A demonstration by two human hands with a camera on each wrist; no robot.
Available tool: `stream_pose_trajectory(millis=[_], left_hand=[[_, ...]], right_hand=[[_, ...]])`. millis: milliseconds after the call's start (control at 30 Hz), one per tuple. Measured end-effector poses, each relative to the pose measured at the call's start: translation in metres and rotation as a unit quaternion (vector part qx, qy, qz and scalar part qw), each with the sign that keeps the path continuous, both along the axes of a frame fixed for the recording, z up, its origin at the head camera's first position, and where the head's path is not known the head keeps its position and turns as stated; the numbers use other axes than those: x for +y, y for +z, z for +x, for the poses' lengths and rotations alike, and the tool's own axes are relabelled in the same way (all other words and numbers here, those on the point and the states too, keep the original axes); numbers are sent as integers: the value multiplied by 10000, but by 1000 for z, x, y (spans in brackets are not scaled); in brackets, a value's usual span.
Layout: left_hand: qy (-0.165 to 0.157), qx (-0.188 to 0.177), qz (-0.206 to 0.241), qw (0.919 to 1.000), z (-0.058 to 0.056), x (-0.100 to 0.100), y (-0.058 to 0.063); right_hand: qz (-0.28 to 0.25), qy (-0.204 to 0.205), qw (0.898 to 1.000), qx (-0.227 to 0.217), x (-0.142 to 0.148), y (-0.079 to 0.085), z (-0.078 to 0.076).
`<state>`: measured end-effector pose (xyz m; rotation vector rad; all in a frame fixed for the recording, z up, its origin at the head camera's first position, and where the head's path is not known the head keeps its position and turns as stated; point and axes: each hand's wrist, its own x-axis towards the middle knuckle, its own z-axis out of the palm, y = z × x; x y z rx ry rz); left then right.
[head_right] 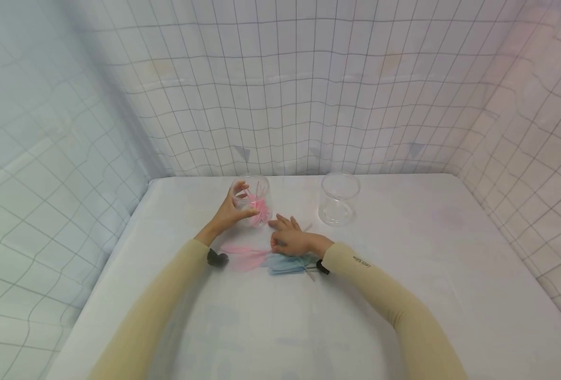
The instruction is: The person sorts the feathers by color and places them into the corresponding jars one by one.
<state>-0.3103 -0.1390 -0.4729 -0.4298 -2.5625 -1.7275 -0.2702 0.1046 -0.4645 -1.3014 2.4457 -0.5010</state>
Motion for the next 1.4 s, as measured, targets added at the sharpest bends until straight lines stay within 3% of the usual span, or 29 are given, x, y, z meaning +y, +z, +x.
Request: stream_pose_trajectory(millis=[200, 333, 467, 600, 700, 833, 1000, 1100, 1167, 1233, 1333, 1400], left_hand=[[-73, 38, 43, 10000, -6, -3, -2], [-144, 57, 40, 9999, -9, -4, 0], [-284, 52, 209, 9994, -6, -4, 9], [-352, -31, 224, 9991, 3, -2, 22], [-304, -121, 126, 9994, 7, -2, 27], [-282, -175, 167, 9993, 9, -2, 30], [-311, -161, 322, 9989, 3, -4, 19], [-231, -116, 304, 9992, -3, -6, 7], [-168, -62, 243, 9995, -8, -6, 0], [-155, 30, 202, 9997, -10, -6, -2], [-145, 117, 173, 9997, -12, -6, -2], [-109, 106, 187, 9997, -12, -7, 0]], right_hand=[[-390, -222, 9988, 186, 0, 4, -5], [-755, -277, 9963, 291, 2, 15, -12], [-1025, -379, 9920, 631, 6, 43, -19], [-1008, -744, 9823, 1391, 10, 82, -29], [-668, -1086, 9690, 2118, 12, 108, -38], [273, -1245, 9432, 3067, 7, 132, -47], [1320, -964, 9059, 3908, -9, 139, -54], [1509, -729, 8909, 4222, -20, 135, -57], [1347, -713, 8933, 4229, -26, 130, -58], [908, -858, 9103, 3947, -28, 124, -59], [-151, -1283, 9421, 3096, -27, 111, -59], [-979, -1524, 9556, 2326, -23, 101, -57]])
